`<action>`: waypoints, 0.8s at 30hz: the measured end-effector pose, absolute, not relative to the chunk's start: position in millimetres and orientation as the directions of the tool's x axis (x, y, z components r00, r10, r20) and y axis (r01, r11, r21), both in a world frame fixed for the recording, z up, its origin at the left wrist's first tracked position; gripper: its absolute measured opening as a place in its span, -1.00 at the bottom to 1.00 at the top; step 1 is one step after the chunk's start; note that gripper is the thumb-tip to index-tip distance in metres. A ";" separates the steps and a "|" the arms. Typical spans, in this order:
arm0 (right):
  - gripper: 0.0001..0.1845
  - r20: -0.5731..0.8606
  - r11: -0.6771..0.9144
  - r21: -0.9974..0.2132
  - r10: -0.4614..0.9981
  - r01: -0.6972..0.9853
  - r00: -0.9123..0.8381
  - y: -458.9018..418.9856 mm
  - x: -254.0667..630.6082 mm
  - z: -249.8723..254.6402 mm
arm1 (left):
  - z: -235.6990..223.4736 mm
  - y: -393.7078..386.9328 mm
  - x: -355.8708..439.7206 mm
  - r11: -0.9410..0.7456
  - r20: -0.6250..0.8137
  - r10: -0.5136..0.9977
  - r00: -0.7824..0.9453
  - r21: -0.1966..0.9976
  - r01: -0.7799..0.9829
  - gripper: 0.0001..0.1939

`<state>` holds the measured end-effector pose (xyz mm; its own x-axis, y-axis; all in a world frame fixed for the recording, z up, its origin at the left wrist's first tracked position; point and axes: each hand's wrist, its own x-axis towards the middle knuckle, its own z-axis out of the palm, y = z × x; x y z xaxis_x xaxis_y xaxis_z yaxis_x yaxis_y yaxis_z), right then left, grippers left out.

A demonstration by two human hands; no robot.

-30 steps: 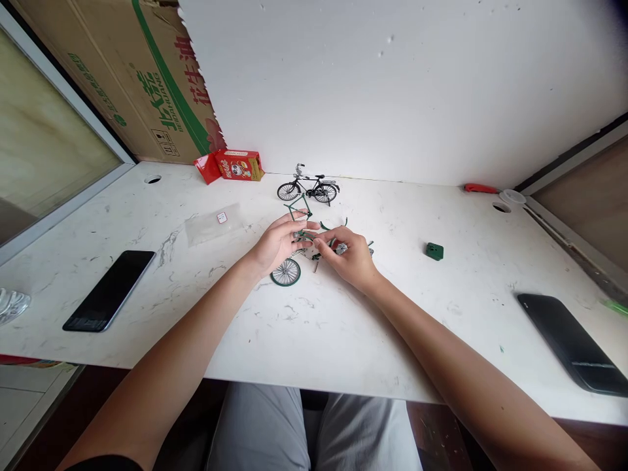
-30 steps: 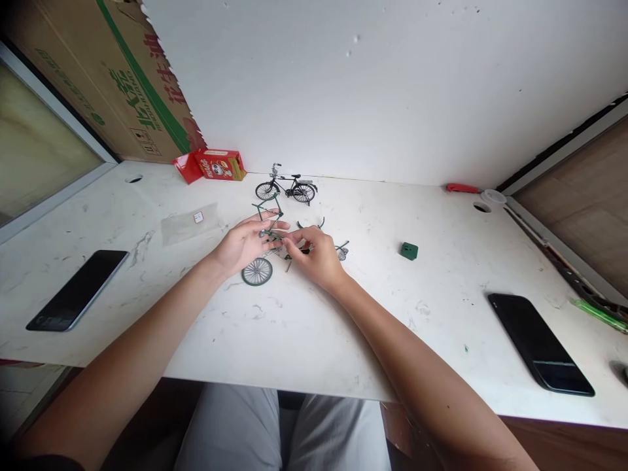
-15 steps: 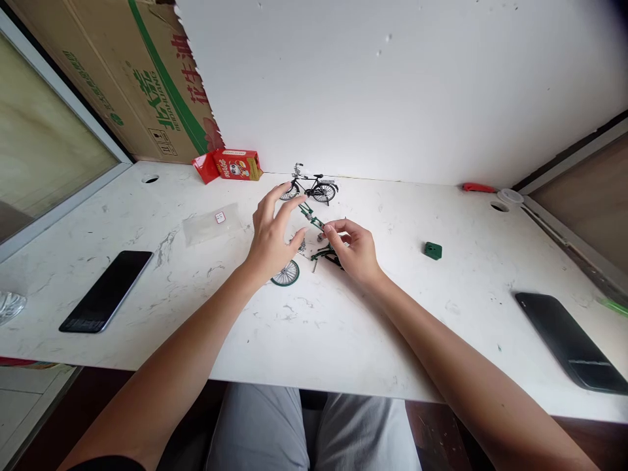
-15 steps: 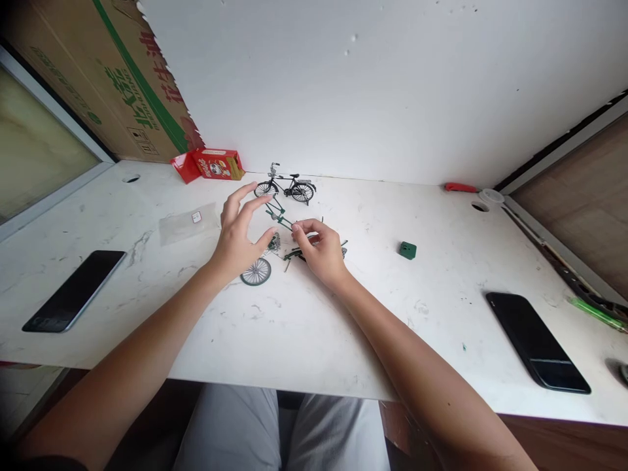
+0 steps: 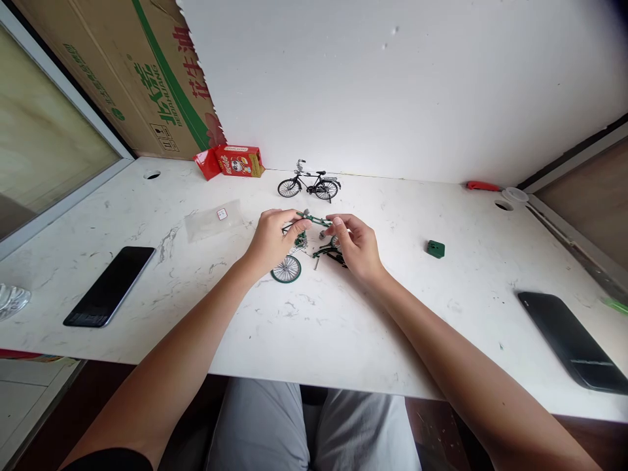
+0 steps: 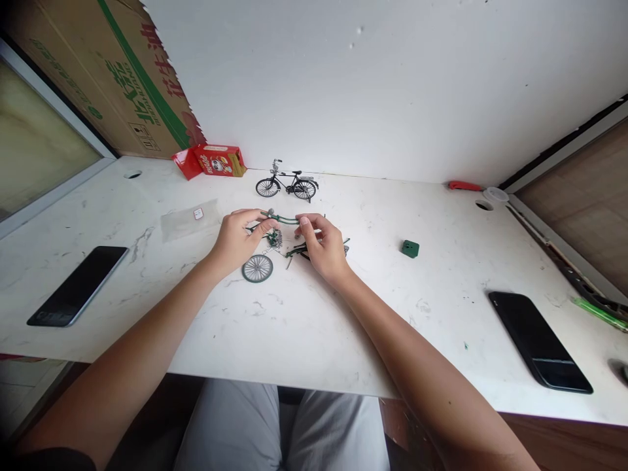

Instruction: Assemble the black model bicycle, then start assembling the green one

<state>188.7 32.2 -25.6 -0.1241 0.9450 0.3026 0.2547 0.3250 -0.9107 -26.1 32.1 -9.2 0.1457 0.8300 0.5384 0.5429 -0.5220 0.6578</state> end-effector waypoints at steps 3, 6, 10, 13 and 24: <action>-0.60 0.368 0.409 -0.834 0.912 0.370 -0.180 32.1 189.5 -28.1 | -8.9 34.5 -29.0 -0.454 0.474 0.879 0.056 0.793 0.406 -0.66; -0.69 0.438 0.631 -0.596 0.774 0.496 -0.457 29.6 188.7 -32.6 | -10.0 37.0 -31.3 -0.428 0.458 0.889 -0.001 0.831 0.357 -0.66; -0.67 0.351 0.748 -0.410 0.658 0.522 -0.666 24.1 185.0 -39.5 | -11.1 40.0 -33.1 -0.400 0.438 0.898 -0.029 0.843 0.359 -0.68; -0.66 0.340 0.752 -0.385 0.654 0.534 -0.676 22.3 183.1 -40.7 | -13.8 45.1 -37.8 -0.343 0.388 0.920 -0.054 0.866 0.363 -0.68; -0.63 0.358 0.774 -0.266 0.633 0.575 -0.686 21.1 181.4 -33.8 | -31.9 71.3 -71.5 -0.122 0.205 0.971 -0.125 0.870 0.477 -0.72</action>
